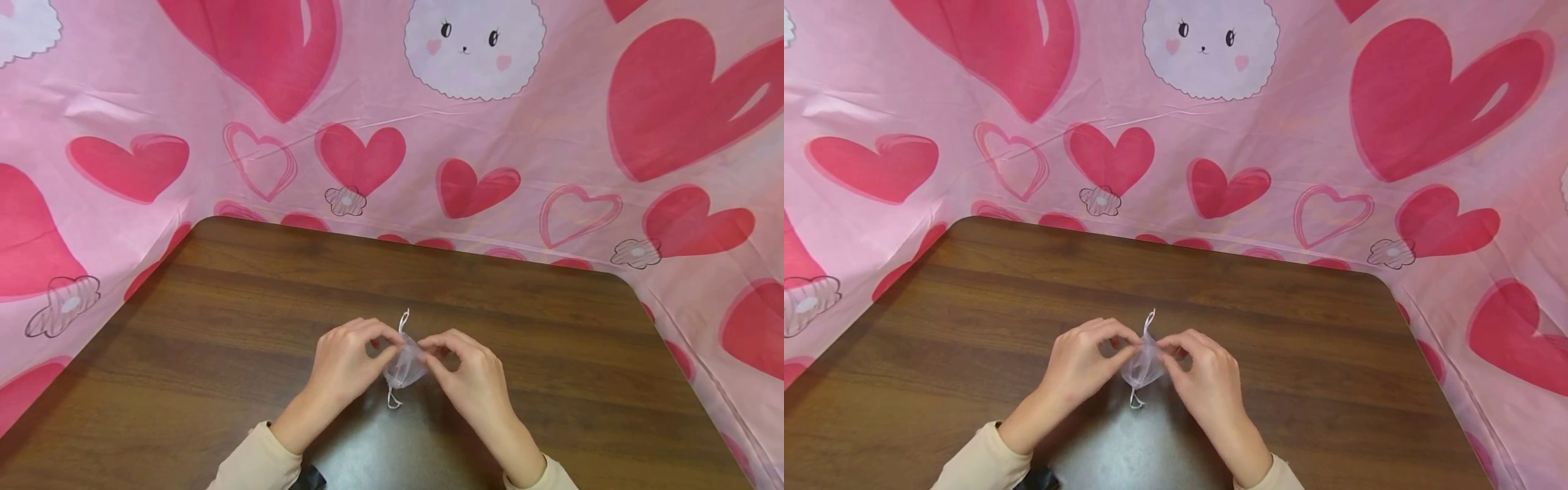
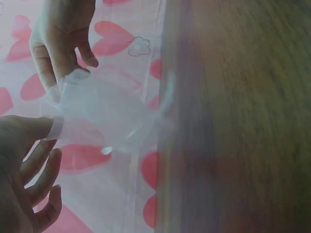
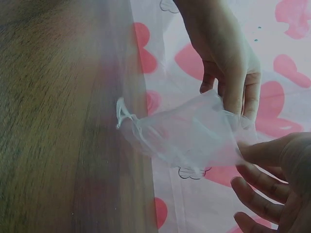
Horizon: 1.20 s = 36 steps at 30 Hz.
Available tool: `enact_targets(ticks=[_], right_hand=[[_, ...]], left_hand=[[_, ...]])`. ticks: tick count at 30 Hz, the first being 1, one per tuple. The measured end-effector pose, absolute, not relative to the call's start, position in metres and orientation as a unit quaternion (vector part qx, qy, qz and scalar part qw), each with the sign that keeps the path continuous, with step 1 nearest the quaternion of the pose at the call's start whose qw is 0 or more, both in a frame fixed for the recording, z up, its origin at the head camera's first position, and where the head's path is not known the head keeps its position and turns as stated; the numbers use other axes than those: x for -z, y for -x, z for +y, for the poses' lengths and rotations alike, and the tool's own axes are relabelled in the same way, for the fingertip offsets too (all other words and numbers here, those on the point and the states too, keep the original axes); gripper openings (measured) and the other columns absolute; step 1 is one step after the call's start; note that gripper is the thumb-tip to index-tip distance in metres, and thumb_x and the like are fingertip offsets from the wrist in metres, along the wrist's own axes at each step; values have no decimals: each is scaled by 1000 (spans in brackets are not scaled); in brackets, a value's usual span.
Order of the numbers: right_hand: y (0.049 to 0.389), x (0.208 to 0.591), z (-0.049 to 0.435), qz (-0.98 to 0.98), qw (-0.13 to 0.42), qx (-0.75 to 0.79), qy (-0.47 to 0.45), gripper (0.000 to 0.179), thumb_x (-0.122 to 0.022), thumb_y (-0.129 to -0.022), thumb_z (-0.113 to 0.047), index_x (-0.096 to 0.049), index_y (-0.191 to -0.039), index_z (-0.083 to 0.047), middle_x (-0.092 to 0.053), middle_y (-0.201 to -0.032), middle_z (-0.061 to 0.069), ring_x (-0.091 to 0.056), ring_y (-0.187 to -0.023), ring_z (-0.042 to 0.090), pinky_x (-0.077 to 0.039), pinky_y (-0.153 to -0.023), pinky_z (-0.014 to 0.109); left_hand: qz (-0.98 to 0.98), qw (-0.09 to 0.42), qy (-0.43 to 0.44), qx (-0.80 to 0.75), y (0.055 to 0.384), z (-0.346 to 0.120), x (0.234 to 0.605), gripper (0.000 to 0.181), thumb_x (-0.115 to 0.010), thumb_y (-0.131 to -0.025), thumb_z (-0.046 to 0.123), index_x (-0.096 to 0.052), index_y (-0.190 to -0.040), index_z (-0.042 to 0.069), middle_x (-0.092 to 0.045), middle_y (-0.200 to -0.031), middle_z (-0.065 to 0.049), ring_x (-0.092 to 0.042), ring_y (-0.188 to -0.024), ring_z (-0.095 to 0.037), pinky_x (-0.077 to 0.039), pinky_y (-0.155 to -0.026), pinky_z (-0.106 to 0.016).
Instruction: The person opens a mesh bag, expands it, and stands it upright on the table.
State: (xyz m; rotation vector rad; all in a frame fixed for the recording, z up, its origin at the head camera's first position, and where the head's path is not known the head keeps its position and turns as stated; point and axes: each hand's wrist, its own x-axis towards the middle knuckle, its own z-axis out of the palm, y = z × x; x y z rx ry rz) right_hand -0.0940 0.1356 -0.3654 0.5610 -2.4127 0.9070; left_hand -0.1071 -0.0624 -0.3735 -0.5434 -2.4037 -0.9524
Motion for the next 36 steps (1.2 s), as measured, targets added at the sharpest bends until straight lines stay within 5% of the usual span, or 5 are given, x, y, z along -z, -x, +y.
enact_targets(ticks=[8,21,36], right_hand=[[94,366,136,-884,233,-342,-217,20,-88,-74,-14,-78,-90,-21,-66,-83,-20,-63,-76,2,-51,-65,29],[95,367,136,-881,256,-339,-210,29,-90,-66,-2,-74,-78,-22,-69,-83,-16,-67,-79,4,-52,-68,31],[96,367,139,-886,274,-322,-190,33,-88,-65,3,-70,-76,-21,-68,-76,-13,-67,-73,6,-51,-61,36]], left_hand=[[-872,240,203,374,107,-62,373,19,-87,-76,18,-75,-85,29,-60,-73,20,-57,-63,-3,-38,-52,-22],[-864,219,214,400,108,-61,374,31,-83,-75,2,-75,-89,28,-64,-86,23,-56,-70,4,-43,-55,-23],[-862,205,281,370,105,-60,375,23,-82,-81,36,-76,-102,29,-69,-100,20,-62,-84,1,-50,-65,-25]])
